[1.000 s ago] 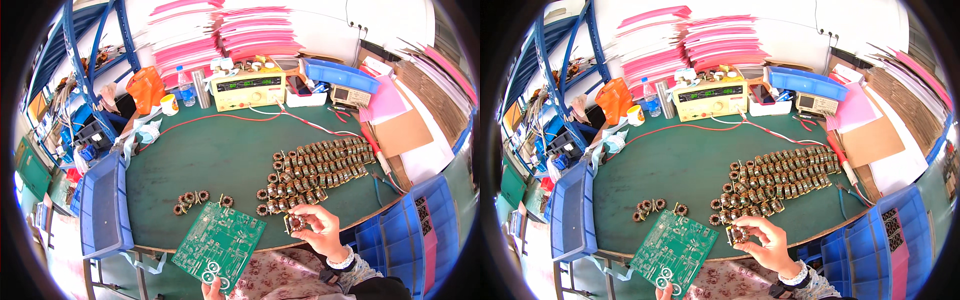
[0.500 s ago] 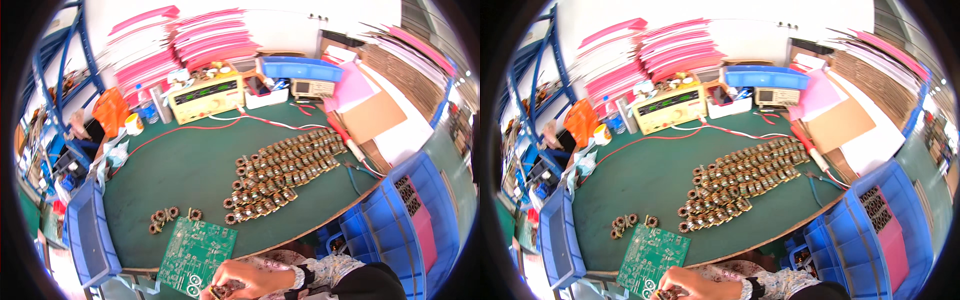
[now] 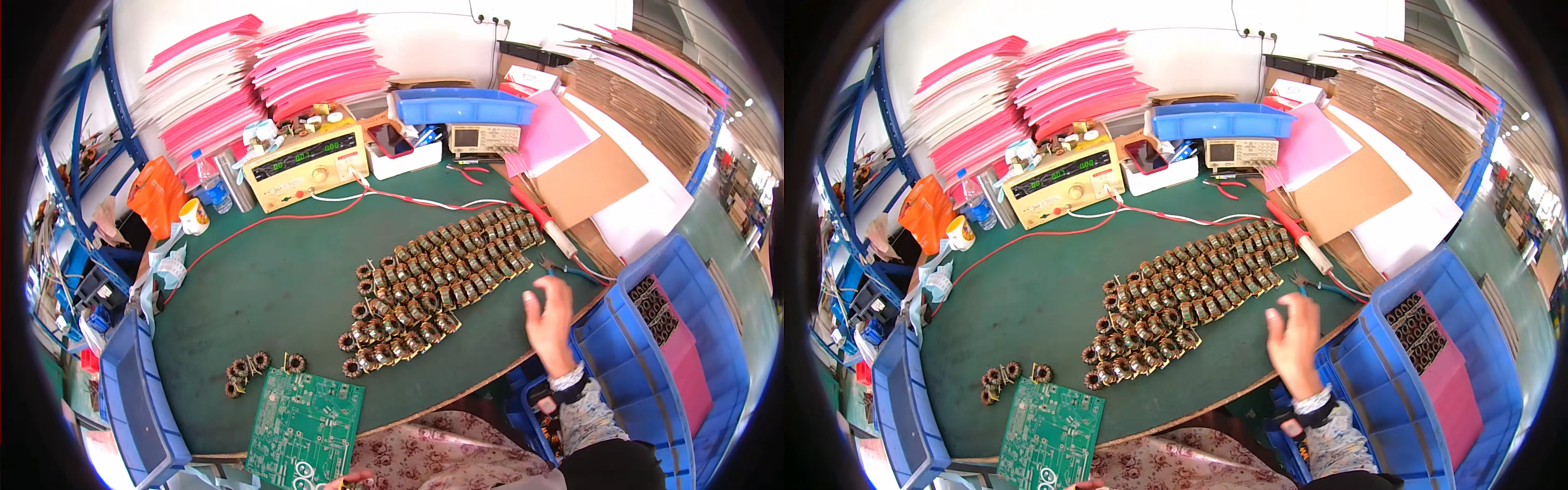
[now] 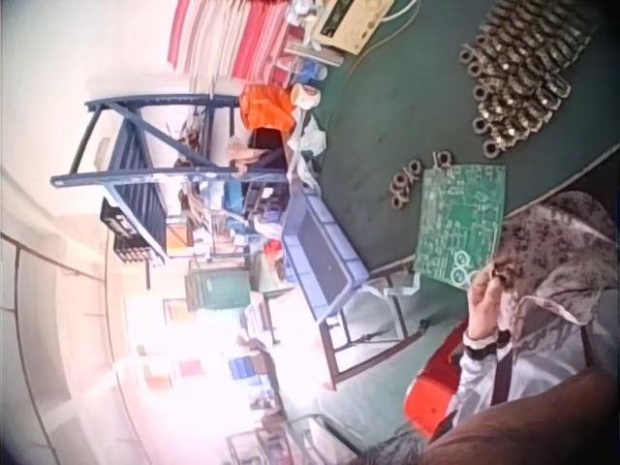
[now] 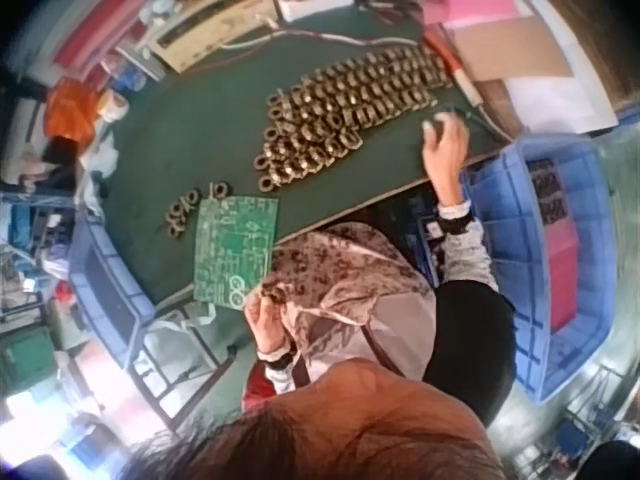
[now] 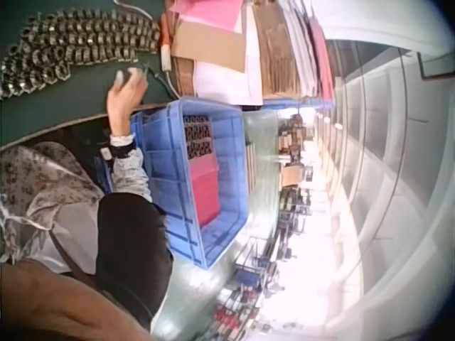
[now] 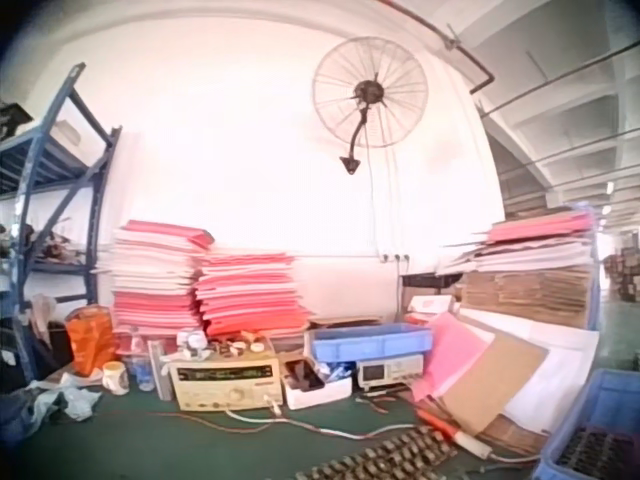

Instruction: Assembling electronic inductors onto a green printed circuit board.

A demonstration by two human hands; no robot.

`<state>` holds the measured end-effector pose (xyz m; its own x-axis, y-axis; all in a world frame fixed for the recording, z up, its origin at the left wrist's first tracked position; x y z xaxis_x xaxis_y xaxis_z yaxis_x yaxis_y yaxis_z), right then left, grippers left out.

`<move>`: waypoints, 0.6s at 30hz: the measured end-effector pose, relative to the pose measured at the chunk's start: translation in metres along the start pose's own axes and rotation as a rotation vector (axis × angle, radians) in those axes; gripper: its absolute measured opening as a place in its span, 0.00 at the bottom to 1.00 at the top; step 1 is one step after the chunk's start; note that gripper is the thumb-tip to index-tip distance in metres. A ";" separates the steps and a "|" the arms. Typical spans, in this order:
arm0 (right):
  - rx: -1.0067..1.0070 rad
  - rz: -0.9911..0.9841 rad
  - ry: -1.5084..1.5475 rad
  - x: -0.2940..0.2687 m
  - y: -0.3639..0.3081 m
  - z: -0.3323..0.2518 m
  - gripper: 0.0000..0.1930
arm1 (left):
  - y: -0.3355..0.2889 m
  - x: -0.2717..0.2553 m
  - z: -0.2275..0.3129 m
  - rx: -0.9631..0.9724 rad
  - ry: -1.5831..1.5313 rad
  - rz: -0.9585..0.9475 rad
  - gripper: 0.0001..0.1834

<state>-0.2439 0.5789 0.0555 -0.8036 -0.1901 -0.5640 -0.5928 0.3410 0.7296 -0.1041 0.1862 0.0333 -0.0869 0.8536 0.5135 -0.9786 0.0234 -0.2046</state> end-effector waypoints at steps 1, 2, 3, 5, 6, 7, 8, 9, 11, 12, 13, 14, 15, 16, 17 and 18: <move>-0.020 0.010 -0.203 -0.004 0.004 0.015 0.14 | -0.003 -0.005 -0.004 0.014 0.011 -0.021 0.13; -0.002 -0.042 -0.285 -0.006 0.002 0.035 0.15 | -0.005 -0.008 -0.006 0.024 0.021 -0.048 0.13; 0.014 -0.095 -0.363 -0.004 -0.003 0.052 0.16 | -0.005 -0.009 -0.009 0.026 0.019 -0.040 0.13; 0.078 -0.178 -0.352 -0.004 -0.004 0.056 0.18 | -0.003 -0.005 -0.009 0.118 0.013 -0.063 0.14; 0.114 -0.285 -0.334 -0.006 -0.007 0.054 0.19 | -0.001 -0.003 -0.007 0.078 0.056 -0.054 0.14; 0.151 -0.393 -0.315 -0.009 -0.008 0.048 0.19 | 0.002 0.004 -0.003 0.079 0.059 -0.040 0.14; 0.231 -0.551 -0.255 -0.008 -0.010 0.045 0.24 | 0.004 0.011 -0.001 0.081 0.053 -0.037 0.15; 0.224 -0.567 -0.244 -0.008 -0.011 0.038 0.24 | 0.003 0.013 0.000 0.084 0.047 -0.032 0.16; 0.020 -0.258 -0.460 -0.015 -0.010 0.019 0.30 | 0.002 0.013 -0.001 0.090 0.132 -0.025 0.15; 0.055 -0.286 -0.557 -0.005 -0.017 0.036 0.35 | 0.001 0.014 0.001 0.085 0.116 -0.034 0.15; 0.142 -0.375 -0.603 -0.002 -0.021 0.045 0.35 | 0.001 0.012 -0.001 0.081 0.101 -0.042 0.15; 0.104 -0.376 -0.635 -0.002 -0.024 0.046 0.34 | 0.001 0.004 -0.007 0.022 0.120 -0.072 0.17; 0.062 -0.377 -0.664 -0.004 -0.024 0.047 0.34 | 0.001 0.001 -0.011 0.109 0.054 -0.131 0.20; 0.026 -0.374 -0.674 -0.008 -0.022 0.053 0.32 | 0.003 0.000 -0.016 0.107 0.037 -0.107 0.22; -0.010 -0.370 -0.678 -0.011 -0.019 0.057 0.30 | 0.004 -0.005 -0.021 0.108 0.022 -0.081 0.24; -0.015 -0.409 -0.671 -0.011 -0.014 0.058 0.27 | 0.006 -0.016 -0.030 0.059 -0.086 -0.164 0.23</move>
<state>-0.2233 0.6294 0.0293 -0.3199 0.3007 -0.8985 -0.8388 0.3509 0.4161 -0.1029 0.1885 -0.0014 0.0614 0.7932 0.6059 -0.9899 0.1261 -0.0647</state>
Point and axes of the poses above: each hand's wrist, its own y-axis towards the middle knuckle, its own x-axis out of the palm, z = x × y, the point moved 3 cm from there along y, towards the middle knuckle, and after that the axes turned 4 degrees about -y, right-handed, at the moved point
